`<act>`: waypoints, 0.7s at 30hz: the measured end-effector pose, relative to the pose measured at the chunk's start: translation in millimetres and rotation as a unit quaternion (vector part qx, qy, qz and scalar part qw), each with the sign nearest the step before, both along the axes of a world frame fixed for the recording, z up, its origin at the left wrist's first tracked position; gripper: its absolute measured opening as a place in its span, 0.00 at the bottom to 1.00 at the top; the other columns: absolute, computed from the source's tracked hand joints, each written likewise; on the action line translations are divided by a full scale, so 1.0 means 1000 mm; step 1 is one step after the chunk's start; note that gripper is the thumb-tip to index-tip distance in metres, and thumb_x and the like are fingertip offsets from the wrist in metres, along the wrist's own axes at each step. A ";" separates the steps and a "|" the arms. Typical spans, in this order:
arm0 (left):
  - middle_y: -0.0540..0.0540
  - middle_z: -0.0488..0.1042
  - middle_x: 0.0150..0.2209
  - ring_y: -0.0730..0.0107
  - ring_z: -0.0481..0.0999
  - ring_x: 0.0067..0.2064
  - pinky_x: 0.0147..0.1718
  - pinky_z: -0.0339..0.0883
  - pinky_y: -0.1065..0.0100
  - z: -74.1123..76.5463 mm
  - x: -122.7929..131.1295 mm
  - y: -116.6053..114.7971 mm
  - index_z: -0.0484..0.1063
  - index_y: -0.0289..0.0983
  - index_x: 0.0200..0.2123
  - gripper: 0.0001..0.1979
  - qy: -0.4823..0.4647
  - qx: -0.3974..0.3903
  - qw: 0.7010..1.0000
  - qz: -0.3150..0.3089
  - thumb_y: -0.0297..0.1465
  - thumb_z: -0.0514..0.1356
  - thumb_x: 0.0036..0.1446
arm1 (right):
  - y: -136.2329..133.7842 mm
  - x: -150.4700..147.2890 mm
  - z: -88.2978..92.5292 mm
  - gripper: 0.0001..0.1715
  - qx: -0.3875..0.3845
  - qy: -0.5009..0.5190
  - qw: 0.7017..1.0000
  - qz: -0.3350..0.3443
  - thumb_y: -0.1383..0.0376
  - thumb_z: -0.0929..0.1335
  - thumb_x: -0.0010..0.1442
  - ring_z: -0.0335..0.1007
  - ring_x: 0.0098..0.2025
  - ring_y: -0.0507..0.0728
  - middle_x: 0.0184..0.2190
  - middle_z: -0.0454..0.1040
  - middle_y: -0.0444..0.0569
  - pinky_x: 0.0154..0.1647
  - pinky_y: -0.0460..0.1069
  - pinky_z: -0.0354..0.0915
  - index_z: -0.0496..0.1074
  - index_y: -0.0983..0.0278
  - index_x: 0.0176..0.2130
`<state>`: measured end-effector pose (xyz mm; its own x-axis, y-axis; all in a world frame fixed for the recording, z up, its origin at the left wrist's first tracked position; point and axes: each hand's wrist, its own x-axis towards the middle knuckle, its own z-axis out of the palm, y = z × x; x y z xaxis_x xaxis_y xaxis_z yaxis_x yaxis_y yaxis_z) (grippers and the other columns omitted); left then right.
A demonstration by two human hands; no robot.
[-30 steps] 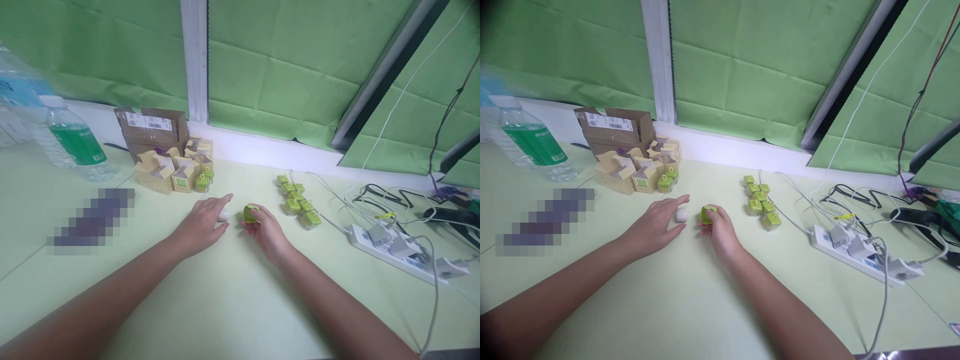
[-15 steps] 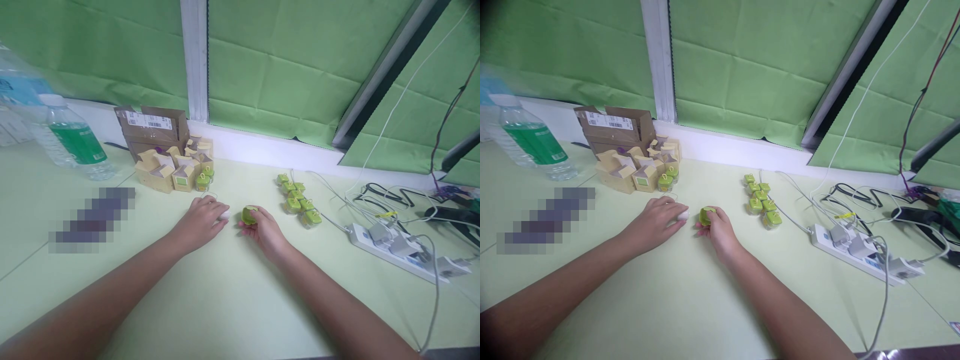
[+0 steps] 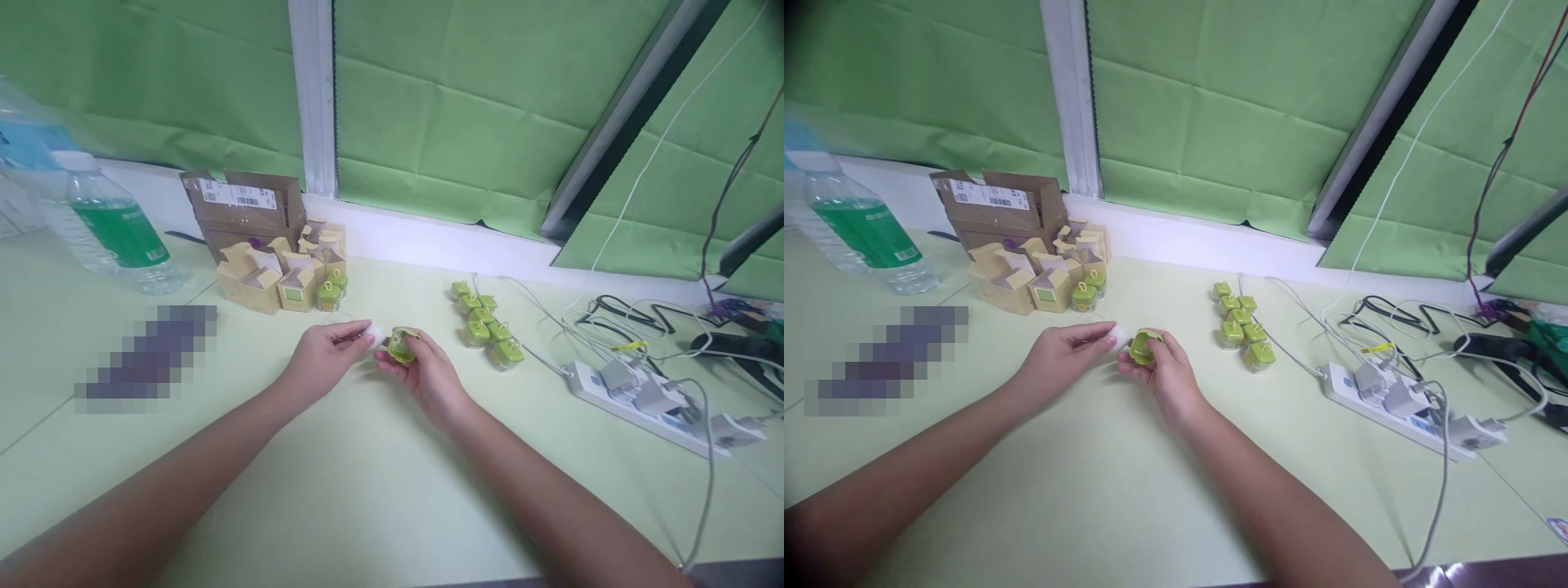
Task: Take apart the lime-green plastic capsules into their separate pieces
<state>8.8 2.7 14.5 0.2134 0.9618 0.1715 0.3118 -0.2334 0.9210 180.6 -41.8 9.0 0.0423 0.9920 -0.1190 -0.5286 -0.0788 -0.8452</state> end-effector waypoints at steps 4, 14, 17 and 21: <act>0.43 0.79 0.52 0.51 0.76 0.57 0.61 0.66 0.52 -0.001 -0.001 0.004 0.80 0.38 0.49 0.25 -0.030 -0.051 0.998 -0.007 0.46 0.68 0.51 | 0.000 -0.001 0.000 0.11 -0.012 0.013 1.000 -0.023 0.62 0.72 0.55 0.79 0.40 0.57 0.35 0.79 0.49 0.53 0.55 0.73 0.72 0.63 0.39; 0.42 0.81 0.50 0.54 0.80 0.50 0.53 0.72 0.55 -0.007 -0.001 0.004 0.78 0.36 0.51 0.26 0.008 -0.020 1.000 -0.021 0.47 0.65 0.55 | 0.000 0.000 0.002 0.07 -0.031 0.001 1.000 -0.006 0.65 0.70 0.57 0.80 0.39 0.56 0.35 0.78 0.49 0.51 0.53 0.74 0.72 0.64 0.38; 0.43 0.81 0.48 0.57 0.80 0.46 0.47 0.74 0.57 -0.010 -0.002 0.003 0.77 0.38 0.51 0.21 0.128 0.090 0.987 -0.019 0.44 0.61 0.61 | -0.001 0.001 0.002 0.07 -0.048 -0.022 0.999 0.012 0.65 0.70 0.57 0.80 0.39 0.56 0.35 0.78 0.48 0.45 0.52 0.75 0.71 0.64 0.38; 0.42 0.79 0.49 0.55 0.75 0.51 0.51 0.68 0.55 -0.018 -0.006 0.009 0.75 0.38 0.49 0.15 0.253 0.275 0.926 -0.056 0.36 0.55 0.66 | -0.001 0.001 0.002 0.08 -0.066 -0.052 0.996 0.014 0.65 0.69 0.58 0.79 0.37 0.56 0.37 0.77 0.48 0.40 0.51 0.76 0.71 0.63 0.40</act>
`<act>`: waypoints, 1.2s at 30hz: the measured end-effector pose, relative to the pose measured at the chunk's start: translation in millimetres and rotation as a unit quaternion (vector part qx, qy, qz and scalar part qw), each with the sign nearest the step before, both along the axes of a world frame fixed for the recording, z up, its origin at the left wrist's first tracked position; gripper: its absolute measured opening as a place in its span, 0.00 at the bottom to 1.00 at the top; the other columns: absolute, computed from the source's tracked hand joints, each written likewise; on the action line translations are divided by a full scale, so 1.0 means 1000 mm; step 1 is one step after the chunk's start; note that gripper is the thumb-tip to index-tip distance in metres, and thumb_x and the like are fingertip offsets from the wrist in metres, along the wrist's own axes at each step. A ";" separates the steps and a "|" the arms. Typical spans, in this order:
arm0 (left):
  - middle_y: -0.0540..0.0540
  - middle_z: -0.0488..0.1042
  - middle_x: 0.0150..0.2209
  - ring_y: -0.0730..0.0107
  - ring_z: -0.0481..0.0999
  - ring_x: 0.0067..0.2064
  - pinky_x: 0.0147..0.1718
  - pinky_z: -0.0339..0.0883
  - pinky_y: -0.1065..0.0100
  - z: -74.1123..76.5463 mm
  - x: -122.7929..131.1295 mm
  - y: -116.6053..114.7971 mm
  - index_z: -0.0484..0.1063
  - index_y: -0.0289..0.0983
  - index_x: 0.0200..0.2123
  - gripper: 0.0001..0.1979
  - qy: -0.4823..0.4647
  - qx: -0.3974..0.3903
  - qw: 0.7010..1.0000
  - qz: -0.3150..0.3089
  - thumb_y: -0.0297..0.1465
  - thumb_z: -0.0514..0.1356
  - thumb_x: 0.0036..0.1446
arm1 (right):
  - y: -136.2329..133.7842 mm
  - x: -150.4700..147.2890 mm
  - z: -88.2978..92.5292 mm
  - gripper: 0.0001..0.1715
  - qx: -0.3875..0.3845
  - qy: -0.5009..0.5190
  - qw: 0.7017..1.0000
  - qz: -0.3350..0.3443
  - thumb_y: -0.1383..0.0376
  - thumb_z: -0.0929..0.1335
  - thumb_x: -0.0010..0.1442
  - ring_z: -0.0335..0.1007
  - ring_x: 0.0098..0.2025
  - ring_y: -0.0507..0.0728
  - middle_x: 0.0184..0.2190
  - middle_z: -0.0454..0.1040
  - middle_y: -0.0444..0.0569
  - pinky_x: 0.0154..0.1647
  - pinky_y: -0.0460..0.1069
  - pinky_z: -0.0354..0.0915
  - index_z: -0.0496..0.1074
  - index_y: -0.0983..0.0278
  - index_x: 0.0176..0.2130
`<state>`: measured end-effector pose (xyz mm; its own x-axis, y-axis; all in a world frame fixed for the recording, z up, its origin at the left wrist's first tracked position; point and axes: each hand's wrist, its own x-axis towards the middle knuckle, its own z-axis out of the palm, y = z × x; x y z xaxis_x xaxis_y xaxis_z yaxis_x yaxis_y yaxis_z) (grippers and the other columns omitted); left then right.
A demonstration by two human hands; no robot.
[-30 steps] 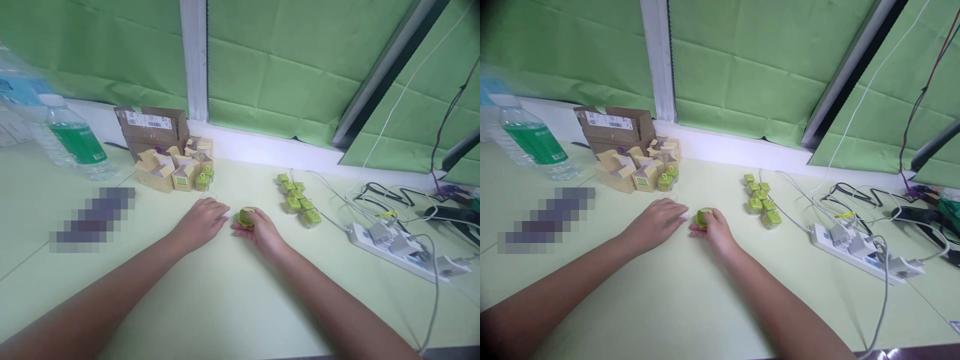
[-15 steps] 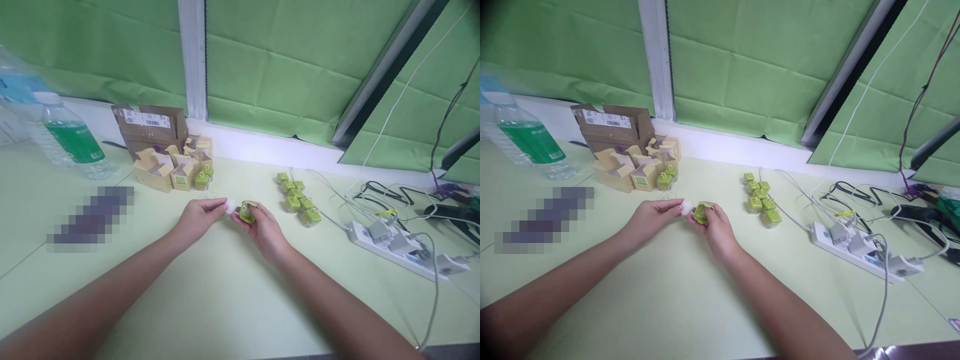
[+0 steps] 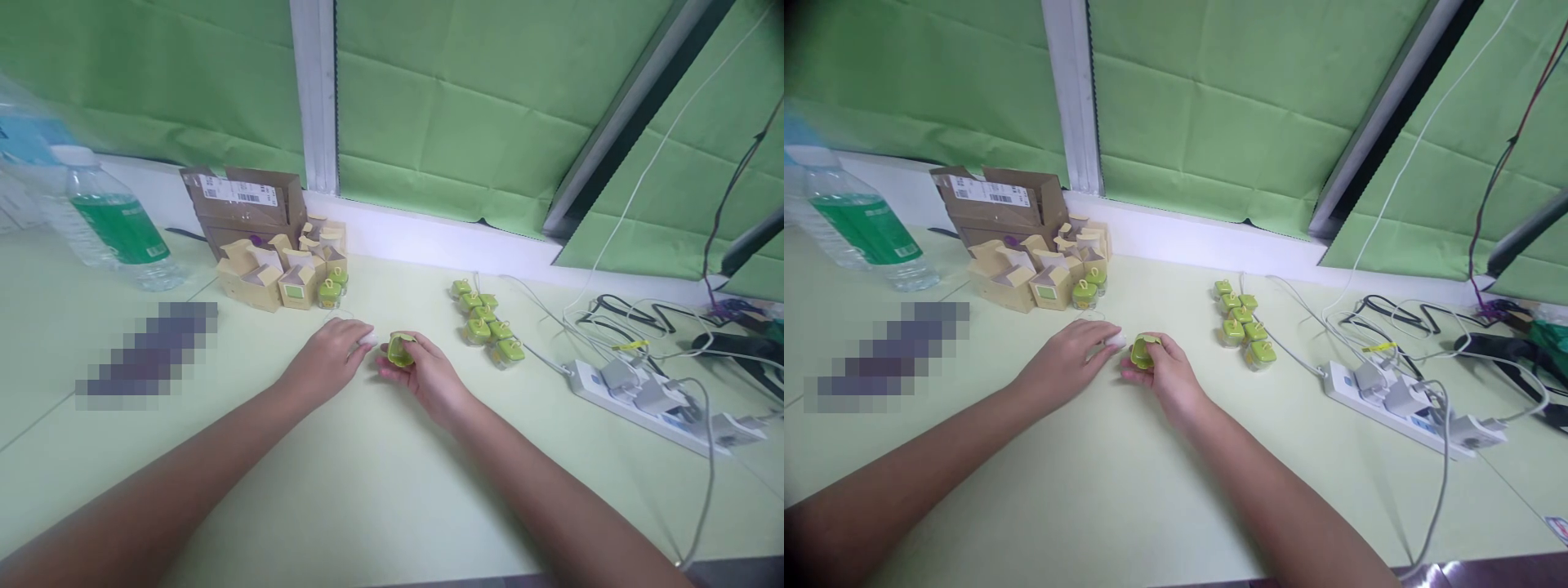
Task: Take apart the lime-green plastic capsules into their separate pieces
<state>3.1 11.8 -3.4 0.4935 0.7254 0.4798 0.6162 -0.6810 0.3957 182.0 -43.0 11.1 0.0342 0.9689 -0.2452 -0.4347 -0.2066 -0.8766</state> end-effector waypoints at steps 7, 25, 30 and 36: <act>0.40 0.78 0.48 0.54 0.73 0.49 0.49 0.67 0.52 -0.006 -0.003 0.007 0.74 0.36 0.48 0.12 0.100 0.080 0.991 -0.025 0.30 0.53 0.66 | 0.000 0.002 -0.001 0.09 -0.021 -0.024 0.999 0.005 0.64 0.68 0.56 0.77 0.34 0.54 0.37 0.76 0.49 0.32 0.48 0.73 0.71 0.63 0.39; 0.42 0.74 0.52 0.59 0.73 0.53 0.53 0.70 0.57 0.006 0.009 -0.019 0.66 0.41 0.58 0.21 -0.016 0.100 0.985 -0.137 0.28 0.60 0.62 | -0.007 -0.002 0.004 0.14 0.039 -0.144 0.988 0.027 0.60 0.67 0.54 0.67 0.32 0.53 0.34 0.71 0.45 0.27 0.46 0.64 0.75 0.61 0.40; 0.42 0.75 0.52 0.58 0.74 0.52 0.52 0.70 0.56 0.011 0.009 -0.022 0.66 0.39 0.57 0.22 -0.036 0.131 0.984 -0.117 0.25 0.59 0.60 | -0.006 0.002 0.002 0.16 0.062 -0.070 0.993 0.072 0.57 0.68 0.56 0.70 0.35 0.54 0.37 0.73 0.46 0.30 0.48 0.68 0.75 0.60 0.43; 0.44 0.77 0.45 0.60 0.76 0.44 0.44 0.71 0.60 0.019 0.008 -0.025 0.70 0.39 0.49 0.18 -0.064 0.045 0.996 -0.046 0.29 0.62 0.54 | -0.002 0.005 -0.002 0.17 0.079 -0.051 0.994 0.062 0.55 0.66 0.59 0.74 0.35 0.56 0.40 0.78 0.50 0.30 0.49 0.69 0.76 0.61 0.43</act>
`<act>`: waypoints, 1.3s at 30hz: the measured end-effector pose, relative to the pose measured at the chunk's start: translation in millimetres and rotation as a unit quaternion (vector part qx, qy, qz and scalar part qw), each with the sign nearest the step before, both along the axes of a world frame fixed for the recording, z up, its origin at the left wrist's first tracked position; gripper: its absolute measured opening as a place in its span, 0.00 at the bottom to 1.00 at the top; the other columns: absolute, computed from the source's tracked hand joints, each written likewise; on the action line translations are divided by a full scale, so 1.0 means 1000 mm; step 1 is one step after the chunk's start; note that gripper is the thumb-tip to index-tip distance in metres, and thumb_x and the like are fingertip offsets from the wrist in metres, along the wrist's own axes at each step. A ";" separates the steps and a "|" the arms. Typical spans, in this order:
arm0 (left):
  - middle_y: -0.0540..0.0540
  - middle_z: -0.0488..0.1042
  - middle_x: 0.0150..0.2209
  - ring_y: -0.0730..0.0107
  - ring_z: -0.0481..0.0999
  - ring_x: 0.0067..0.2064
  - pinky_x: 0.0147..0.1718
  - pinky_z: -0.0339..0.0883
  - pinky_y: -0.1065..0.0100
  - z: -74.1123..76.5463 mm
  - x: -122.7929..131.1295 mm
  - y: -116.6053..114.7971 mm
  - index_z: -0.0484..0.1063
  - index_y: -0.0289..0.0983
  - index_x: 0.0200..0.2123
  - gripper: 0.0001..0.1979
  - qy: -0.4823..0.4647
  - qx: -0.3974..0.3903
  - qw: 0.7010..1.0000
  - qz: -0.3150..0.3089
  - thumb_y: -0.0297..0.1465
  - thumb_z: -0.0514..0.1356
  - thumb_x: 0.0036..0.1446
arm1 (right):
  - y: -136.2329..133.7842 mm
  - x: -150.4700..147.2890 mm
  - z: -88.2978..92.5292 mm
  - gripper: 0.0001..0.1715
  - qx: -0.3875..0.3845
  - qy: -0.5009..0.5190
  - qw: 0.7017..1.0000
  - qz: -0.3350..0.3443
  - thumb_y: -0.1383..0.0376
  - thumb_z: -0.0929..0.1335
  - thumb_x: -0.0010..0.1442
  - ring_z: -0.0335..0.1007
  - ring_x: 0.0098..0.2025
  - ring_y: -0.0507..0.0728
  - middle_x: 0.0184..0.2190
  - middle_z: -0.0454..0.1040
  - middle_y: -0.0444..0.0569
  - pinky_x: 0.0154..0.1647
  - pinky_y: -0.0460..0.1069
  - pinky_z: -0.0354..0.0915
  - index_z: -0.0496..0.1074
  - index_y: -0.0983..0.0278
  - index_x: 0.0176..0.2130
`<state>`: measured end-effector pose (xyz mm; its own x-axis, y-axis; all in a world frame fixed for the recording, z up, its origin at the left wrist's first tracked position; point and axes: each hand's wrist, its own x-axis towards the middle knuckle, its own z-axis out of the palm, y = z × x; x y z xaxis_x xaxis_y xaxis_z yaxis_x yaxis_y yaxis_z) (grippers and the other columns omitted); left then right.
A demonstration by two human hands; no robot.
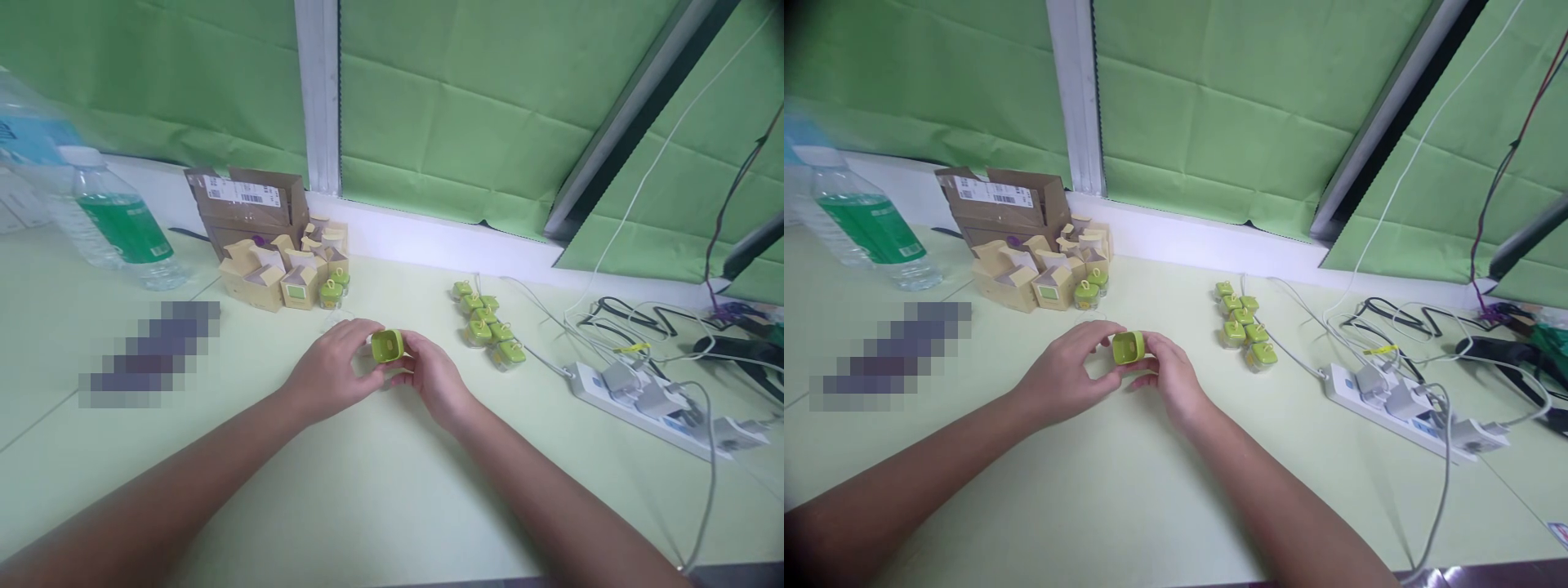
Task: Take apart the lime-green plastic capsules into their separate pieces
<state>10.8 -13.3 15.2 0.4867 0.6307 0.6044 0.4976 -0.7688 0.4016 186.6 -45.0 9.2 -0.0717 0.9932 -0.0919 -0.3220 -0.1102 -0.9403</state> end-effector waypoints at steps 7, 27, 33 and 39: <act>0.48 0.75 0.41 0.65 0.74 0.38 0.37 0.70 0.63 -0.001 -0.001 0.001 0.69 0.42 0.51 0.20 -0.044 -0.134 0.989 0.037 0.33 0.63 0.54 | 0.002 0.002 0.001 0.15 0.004 -0.041 0.998 -0.056 0.59 0.73 0.51 0.71 0.31 0.51 0.36 0.77 0.46 0.30 0.46 0.67 0.75 0.63 0.39; 0.41 0.76 0.44 0.60 0.76 0.46 0.47 0.71 0.60 -0.009 0.002 0.014 0.81 0.38 0.33 0.11 -0.204 -0.331 0.920 -0.056 0.39 0.64 0.56 | -0.005 0.004 -0.011 0.12 0.207 -0.280 0.929 -0.125 0.58 0.70 0.61 0.76 0.35 0.57 0.37 0.82 0.48 0.40 0.53 0.73 0.82 0.58 0.41; 0.42 0.76 0.46 0.59 0.75 0.48 0.48 0.69 0.60 -0.008 0.003 0.014 0.82 0.39 0.34 0.12 -0.196 -0.342 0.917 -0.059 0.41 0.64 0.56 | -0.006 0.006 -0.002 0.11 0.245 -0.340 0.900 -0.118 0.59 0.68 0.63 0.75 0.35 0.58 0.36 0.81 0.47 0.39 0.53 0.69 0.82 0.55 0.40; 0.42 0.77 0.49 0.55 0.75 0.50 0.51 0.68 0.57 -0.008 0.002 0.014 0.82 0.39 0.33 0.14 -0.197 -0.402 0.893 -0.046 0.43 0.66 0.52 | -0.005 0.006 -0.004 0.13 0.235 -0.369 0.894 -0.094 0.58 0.66 0.65 0.72 0.31 0.56 0.30 0.78 0.46 0.37 0.51 0.67 0.80 0.57 0.37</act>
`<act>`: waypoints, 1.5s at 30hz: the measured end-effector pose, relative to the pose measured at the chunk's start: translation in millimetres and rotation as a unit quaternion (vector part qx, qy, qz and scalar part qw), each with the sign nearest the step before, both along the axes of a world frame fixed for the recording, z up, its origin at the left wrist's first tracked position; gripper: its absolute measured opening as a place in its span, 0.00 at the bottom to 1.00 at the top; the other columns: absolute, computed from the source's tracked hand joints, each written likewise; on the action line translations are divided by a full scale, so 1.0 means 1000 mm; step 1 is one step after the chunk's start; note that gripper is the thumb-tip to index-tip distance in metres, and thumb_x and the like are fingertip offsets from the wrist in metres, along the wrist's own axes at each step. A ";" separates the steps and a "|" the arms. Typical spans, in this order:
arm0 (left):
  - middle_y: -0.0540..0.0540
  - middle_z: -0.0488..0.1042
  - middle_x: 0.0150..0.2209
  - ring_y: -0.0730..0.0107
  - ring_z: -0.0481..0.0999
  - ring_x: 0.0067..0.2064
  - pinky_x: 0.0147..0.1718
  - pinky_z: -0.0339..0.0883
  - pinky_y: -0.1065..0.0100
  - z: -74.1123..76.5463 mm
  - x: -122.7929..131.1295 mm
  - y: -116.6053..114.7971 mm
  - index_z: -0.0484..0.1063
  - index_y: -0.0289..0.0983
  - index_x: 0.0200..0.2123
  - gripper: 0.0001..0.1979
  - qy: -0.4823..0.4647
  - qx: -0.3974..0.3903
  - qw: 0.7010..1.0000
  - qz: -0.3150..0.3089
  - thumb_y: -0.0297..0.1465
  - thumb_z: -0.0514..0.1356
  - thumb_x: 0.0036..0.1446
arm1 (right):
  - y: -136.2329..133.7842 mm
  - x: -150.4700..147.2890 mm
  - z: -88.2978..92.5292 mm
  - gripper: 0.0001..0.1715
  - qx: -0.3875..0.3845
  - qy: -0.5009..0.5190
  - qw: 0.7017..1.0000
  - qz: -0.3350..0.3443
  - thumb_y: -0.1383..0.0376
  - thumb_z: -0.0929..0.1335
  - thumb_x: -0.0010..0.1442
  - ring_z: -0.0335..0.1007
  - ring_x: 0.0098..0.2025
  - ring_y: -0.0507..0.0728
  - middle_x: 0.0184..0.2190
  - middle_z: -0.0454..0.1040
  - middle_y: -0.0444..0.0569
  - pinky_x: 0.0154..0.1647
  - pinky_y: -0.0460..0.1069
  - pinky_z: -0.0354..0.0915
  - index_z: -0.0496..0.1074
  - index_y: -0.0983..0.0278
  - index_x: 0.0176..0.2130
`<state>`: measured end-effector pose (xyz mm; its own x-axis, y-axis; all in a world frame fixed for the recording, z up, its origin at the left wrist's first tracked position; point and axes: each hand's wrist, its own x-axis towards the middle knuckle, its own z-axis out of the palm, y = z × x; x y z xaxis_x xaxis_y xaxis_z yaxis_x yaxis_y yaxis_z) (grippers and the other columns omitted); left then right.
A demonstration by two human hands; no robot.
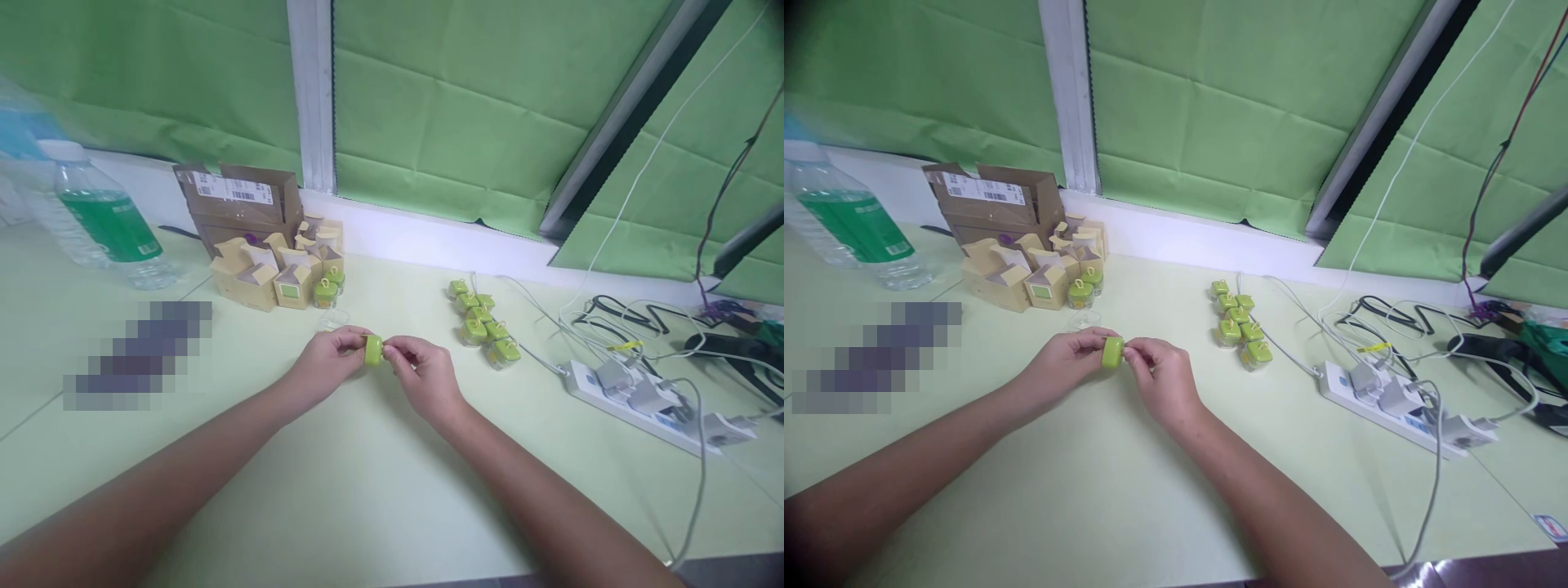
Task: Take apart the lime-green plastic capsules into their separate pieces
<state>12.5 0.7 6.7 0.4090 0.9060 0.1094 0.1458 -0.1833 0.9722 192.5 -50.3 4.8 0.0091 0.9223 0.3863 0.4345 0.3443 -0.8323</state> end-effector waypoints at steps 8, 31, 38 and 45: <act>0.45 0.80 0.41 0.58 0.75 0.48 0.54 0.65 0.55 0.005 0.003 -0.007 0.81 0.39 0.43 0.16 -0.068 -0.130 0.987 -0.058 0.39 0.66 0.53 | -0.005 -0.005 0.001 0.15 -0.038 0.067 0.997 -0.004 0.54 0.66 0.65 0.70 0.27 0.53 0.28 0.77 0.46 0.32 0.49 0.67 0.76 0.60 0.35; 0.46 0.81 0.38 0.63 0.78 0.45 0.56 0.66 0.56 0.000 0.004 -0.004 0.82 0.36 0.38 0.13 -0.145 -0.162 0.975 -0.032 0.37 0.69 0.50 | -0.001 -0.007 -0.002 0.14 -0.076 0.182 0.980 0.028 0.54 0.72 0.58 0.72 0.28 0.53 0.29 0.78 0.47 0.32 0.50 0.70 0.76 0.62 0.35; 0.43 0.81 0.40 0.61 0.78 0.46 0.57 0.68 0.54 -0.001 0.007 -0.005 0.82 0.35 0.38 0.13 -0.198 -0.179 0.962 -0.052 0.38 0.69 0.53 | 0.001 -0.010 -0.002 0.12 -0.085 0.221 0.971 0.041 0.56 0.73 0.57 0.71 0.28 0.51 0.29 0.77 0.46 0.32 0.48 0.69 0.75 0.63 0.34; 0.44 0.81 0.40 0.62 0.78 0.47 0.58 0.67 0.56 -0.001 0.005 -0.005 0.82 0.36 0.38 0.12 -0.189 -0.181 0.965 -0.032 0.35 0.71 0.50 | 0.001 -0.012 -0.005 0.11 -0.081 0.247 0.965 0.045 0.58 0.73 0.55 0.70 0.27 0.50 0.28 0.77 0.45 0.31 0.47 0.69 0.76 0.64 0.34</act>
<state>17.3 -4.0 5.3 0.4577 0.8872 -0.0583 -0.2315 0.1822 0.9556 180.4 -49.2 0.0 0.0729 0.9760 0.2053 -0.0542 0.2094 -0.9763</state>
